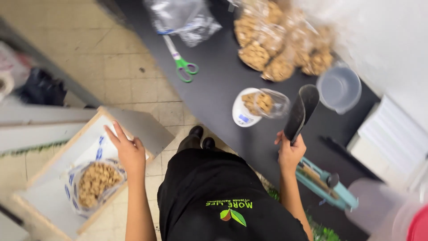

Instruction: Bagging and weighing snacks from a bulk container into individual plastic bags.

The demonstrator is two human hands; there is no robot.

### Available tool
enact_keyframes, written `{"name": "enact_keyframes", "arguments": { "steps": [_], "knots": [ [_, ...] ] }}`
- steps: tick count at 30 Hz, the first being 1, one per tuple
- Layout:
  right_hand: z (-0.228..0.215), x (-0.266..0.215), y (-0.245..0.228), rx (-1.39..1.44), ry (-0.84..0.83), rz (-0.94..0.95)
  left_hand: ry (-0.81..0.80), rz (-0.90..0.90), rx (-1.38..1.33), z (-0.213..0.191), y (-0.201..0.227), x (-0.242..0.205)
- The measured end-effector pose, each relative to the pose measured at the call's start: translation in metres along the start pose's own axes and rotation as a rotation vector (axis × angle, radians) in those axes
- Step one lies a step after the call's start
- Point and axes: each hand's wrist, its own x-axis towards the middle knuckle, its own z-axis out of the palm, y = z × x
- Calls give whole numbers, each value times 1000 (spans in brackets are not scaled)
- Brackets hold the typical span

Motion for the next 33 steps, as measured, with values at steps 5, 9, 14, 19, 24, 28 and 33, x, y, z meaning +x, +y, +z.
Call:
{"name": "enact_keyframes", "arguments": {
  "steps": [5,9,14,19,24,28,33],
  "knots": [
    [39,-1,-8,116,-306,-199,-525,-605,495,3,-157,-72],
    [70,-5,-3,105,-540,-317,-472,-714,359,-10,-182,-122],
    [110,-37,-22,40,-728,-351,-417,-823,150,-50,-136,-157],
    [154,-61,-18,2,-895,-371,-364,-888,39,-53,-154,-195],
    [228,-76,-2,-270,-1064,-521,-188,-899,-65,-85,-167,-209],
    [287,-123,-12,-461,-1295,-634,-25,-967,-116,-95,-212,-214],
    [355,-213,-36,-845,-1506,-807,260,-825,-54,-115,-252,-187]
  ]
}}
